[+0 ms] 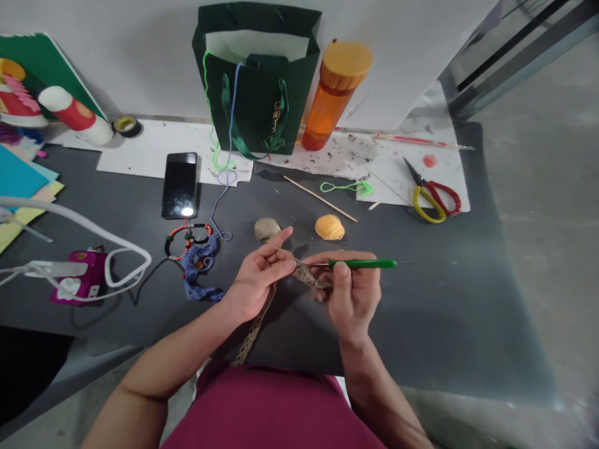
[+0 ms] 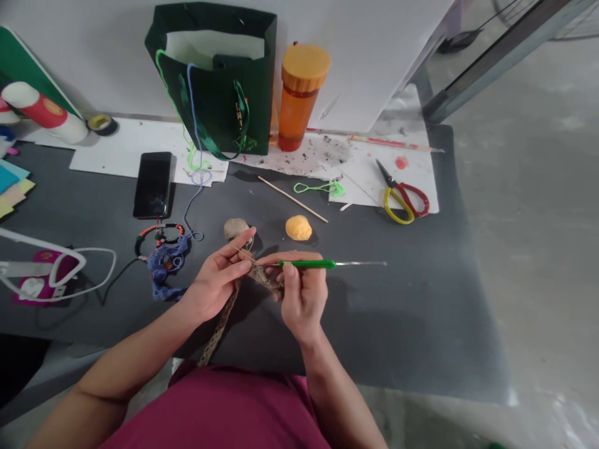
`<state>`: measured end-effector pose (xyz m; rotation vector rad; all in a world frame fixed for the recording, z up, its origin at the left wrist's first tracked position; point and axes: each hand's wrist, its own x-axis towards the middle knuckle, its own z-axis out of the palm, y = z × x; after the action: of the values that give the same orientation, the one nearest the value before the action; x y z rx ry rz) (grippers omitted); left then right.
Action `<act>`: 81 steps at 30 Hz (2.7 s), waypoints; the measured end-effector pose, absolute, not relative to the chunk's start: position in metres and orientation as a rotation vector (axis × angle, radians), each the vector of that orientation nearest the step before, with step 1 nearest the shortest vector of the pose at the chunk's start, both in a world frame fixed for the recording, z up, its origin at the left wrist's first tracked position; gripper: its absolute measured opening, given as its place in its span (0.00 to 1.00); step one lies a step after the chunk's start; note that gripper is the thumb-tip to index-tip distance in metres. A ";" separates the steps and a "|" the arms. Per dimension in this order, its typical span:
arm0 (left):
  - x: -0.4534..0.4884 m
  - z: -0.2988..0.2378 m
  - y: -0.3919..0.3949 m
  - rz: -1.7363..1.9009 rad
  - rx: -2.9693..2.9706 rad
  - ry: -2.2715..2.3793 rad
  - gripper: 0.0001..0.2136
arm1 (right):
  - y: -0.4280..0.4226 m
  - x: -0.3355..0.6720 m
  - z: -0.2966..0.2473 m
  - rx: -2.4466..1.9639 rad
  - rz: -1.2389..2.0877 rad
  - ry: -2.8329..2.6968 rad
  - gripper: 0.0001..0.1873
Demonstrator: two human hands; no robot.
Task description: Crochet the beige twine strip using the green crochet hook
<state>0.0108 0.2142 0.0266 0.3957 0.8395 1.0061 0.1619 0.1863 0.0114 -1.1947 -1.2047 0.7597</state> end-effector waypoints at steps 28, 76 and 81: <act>0.013 0.030 0.212 0.945 0.431 0.782 0.25 | 0.189 0.152 0.011 -1.083 1.088 -0.900 0.03; 0.017 0.024 0.206 0.990 0.464 0.750 0.23 | 0.182 0.152 0.010 -1.139 0.770 -1.206 0.06; 0.017 0.026 0.208 1.026 0.367 0.798 0.29 | 0.186 0.150 0.013 -1.065 0.352 -1.503 0.14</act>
<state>0.0169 0.2082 0.0263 0.3672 0.7977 1.0256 0.1502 0.1859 0.0126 -1.0651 -1.5032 0.3524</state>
